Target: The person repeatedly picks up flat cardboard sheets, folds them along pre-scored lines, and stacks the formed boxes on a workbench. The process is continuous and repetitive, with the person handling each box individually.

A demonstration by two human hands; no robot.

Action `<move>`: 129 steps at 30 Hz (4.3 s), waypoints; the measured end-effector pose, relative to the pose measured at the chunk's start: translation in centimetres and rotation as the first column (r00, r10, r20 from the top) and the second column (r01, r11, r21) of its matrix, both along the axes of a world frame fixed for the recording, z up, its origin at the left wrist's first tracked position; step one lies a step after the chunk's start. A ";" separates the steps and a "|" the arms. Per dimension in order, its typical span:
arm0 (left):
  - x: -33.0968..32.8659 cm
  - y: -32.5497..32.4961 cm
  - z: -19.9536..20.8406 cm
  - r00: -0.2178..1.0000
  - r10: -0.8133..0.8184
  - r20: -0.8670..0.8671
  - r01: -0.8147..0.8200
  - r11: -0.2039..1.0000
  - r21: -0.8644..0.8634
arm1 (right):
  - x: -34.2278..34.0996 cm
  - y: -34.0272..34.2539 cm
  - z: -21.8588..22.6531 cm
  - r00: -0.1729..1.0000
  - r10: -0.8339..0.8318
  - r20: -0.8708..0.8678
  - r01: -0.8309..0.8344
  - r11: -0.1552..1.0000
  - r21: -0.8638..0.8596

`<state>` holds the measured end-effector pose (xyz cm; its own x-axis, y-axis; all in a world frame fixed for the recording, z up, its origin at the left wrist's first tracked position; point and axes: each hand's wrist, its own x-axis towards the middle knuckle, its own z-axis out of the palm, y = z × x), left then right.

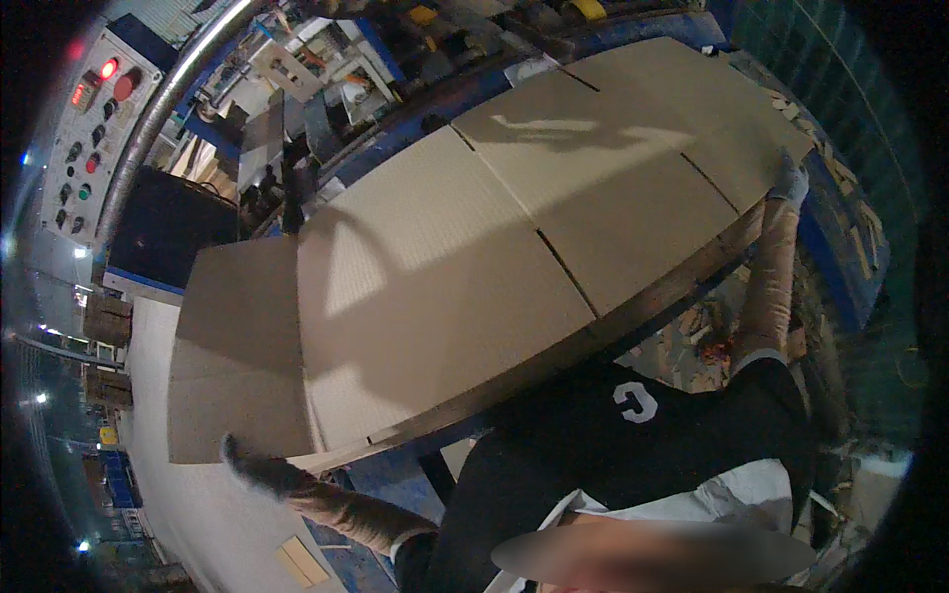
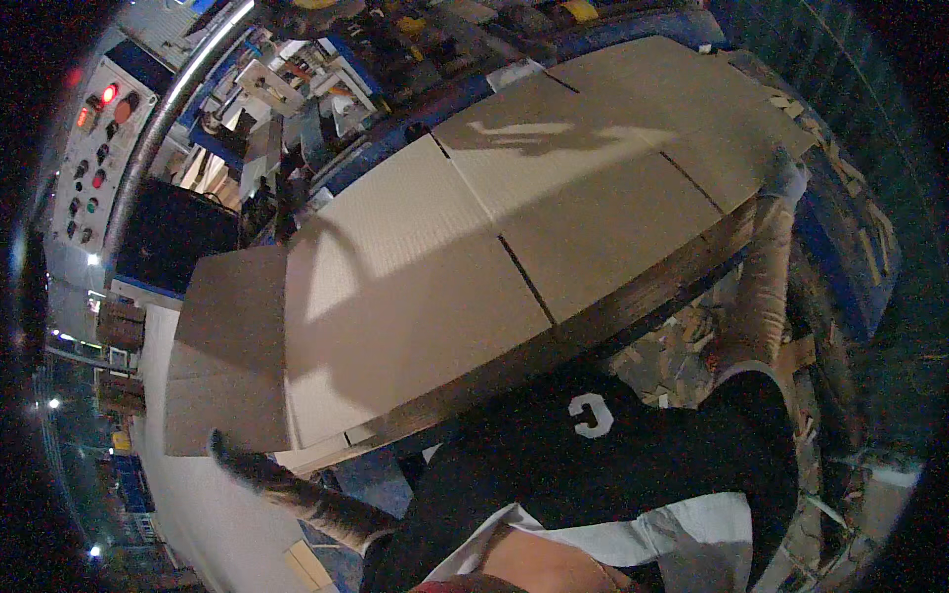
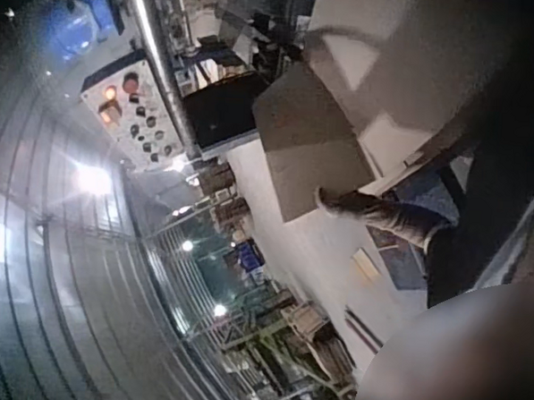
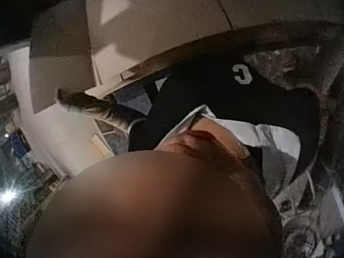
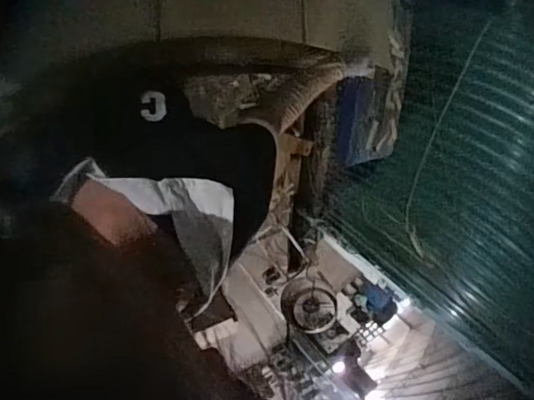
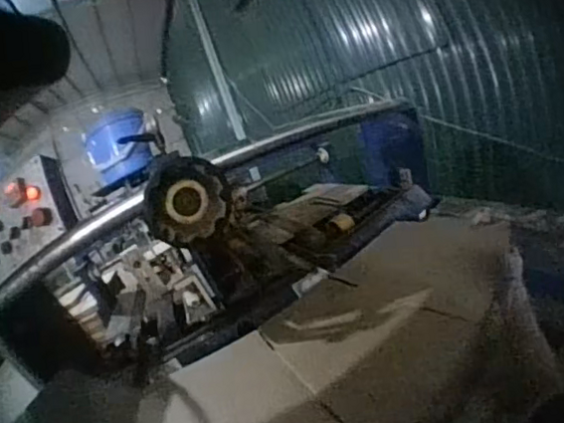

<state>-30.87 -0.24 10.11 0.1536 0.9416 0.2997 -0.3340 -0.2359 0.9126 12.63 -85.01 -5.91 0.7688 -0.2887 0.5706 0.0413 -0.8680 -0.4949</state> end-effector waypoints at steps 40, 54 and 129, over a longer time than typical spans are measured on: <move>19.9 -5.9 -6.9 0.743 0.143 -0.653 0.658 0.016 0.753 | -3.8 35.5 11.0 0.495 0.724 -0.480 -0.857 0.315 -0.408; 19.4 -4.6 -5.7 0.636 0.318 -0.703 0.515 0.503 0.694 | 0.7 32.8 7.3 0.912 0.397 -0.098 -0.407 0.857 -0.316; 28.9 -6.6 -7.0 0.189 0.615 -0.765 0.481 0.621 0.618 | -0.3 44.3 7.6 0.878 0.367 -0.307 -0.478 0.694 -0.538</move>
<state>-2.01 -6.89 3.13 0.7387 0.5343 0.4110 0.6045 -0.7949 -0.0532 12.32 -40.71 1.70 0.8222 0.4350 0.3671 0.4436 -0.8938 0.0654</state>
